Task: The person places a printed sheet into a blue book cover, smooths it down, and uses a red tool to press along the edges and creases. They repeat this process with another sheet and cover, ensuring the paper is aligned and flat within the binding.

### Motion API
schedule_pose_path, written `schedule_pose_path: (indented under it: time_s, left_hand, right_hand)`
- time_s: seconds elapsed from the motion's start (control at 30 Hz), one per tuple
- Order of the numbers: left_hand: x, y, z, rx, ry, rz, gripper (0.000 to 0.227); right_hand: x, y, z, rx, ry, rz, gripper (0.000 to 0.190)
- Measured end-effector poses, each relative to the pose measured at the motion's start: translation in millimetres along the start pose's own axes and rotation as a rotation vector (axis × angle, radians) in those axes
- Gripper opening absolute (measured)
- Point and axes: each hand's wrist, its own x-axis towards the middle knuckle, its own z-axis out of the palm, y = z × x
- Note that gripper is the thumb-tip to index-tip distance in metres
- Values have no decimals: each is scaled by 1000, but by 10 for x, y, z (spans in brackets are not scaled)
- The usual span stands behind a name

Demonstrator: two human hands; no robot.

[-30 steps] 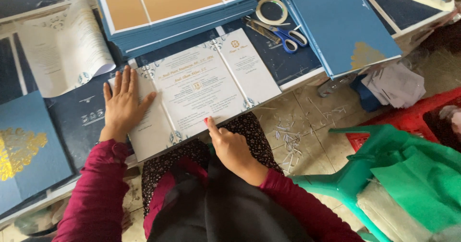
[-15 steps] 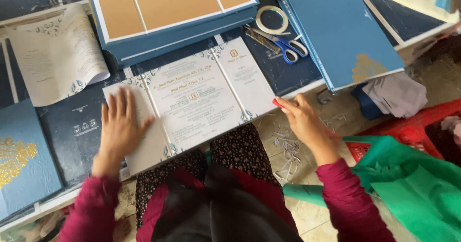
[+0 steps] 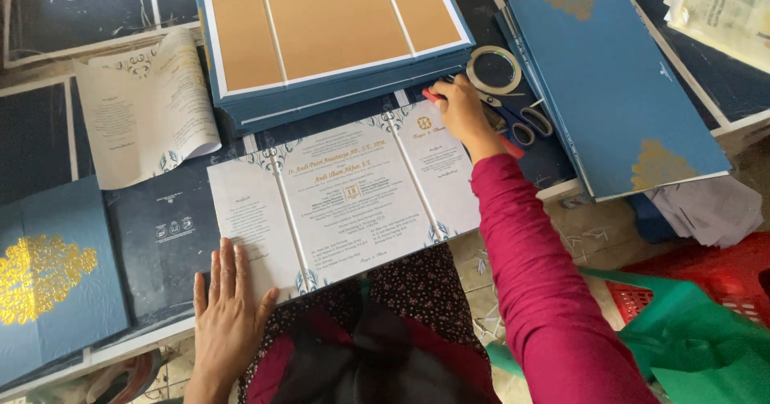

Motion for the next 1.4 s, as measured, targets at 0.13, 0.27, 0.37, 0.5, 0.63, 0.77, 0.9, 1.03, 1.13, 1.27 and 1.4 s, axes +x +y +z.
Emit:
schedule_pose_path:
  time_s: [0.13, 0.27, 0.37, 0.5, 0.63, 0.77, 0.9, 1.03, 1.13, 1.27, 1.4]
  left_hand:
    - [125, -154, 92, -80, -136, -120, 95]
    - [496, -143, 24, -205, -200, -327, 104]
    - [699, -167, 52, -204, -173, -388, 110]
    - [833, -222, 73, -180, -165, -304, 112]
    - [860, -244, 79, -131, -161, -136, 107]
    - [943, -236, 78, -76, -153, 60, 95]
    - [964, -369, 118, -312, -93, 31, 86]
    - [1200, -319, -83, -797, 253, -143, 41]
    - [1657, -97, -334, -683, 440, 54, 28]
    - [2433, 143, -356, -434, 492, 317, 27]
    - [2982, 105, -43, -177, 452, 328, 23]
  right_hand:
    - [-742, -553, 65, 67, -64, -38, 39]
    - [-1793, -1618, -667, 113, -136, -91, 35]
    - [-2380, -1507, -874, 91, -101, 26, 45]
    - [-2855, -806, -1076, 90, 146, 279, 34]
    - [-2957, -318, -985, 540, 167, 831, 38]
    - [-2833, -106, -531, 1099, 189, 819, 27]
    - [-2712, -759, -1156, 989, 210, 721, 33]
    - [-3111, -511, -1812, 877, 724, 620, 26]
    - [-2752, -1148, -2435, 829, 1086, 548, 41]
    - [-2592, -428, -2640, 806, 1288, 204, 33]
    - [-2457, 470, -2284, 1036, 1353, 360, 16]
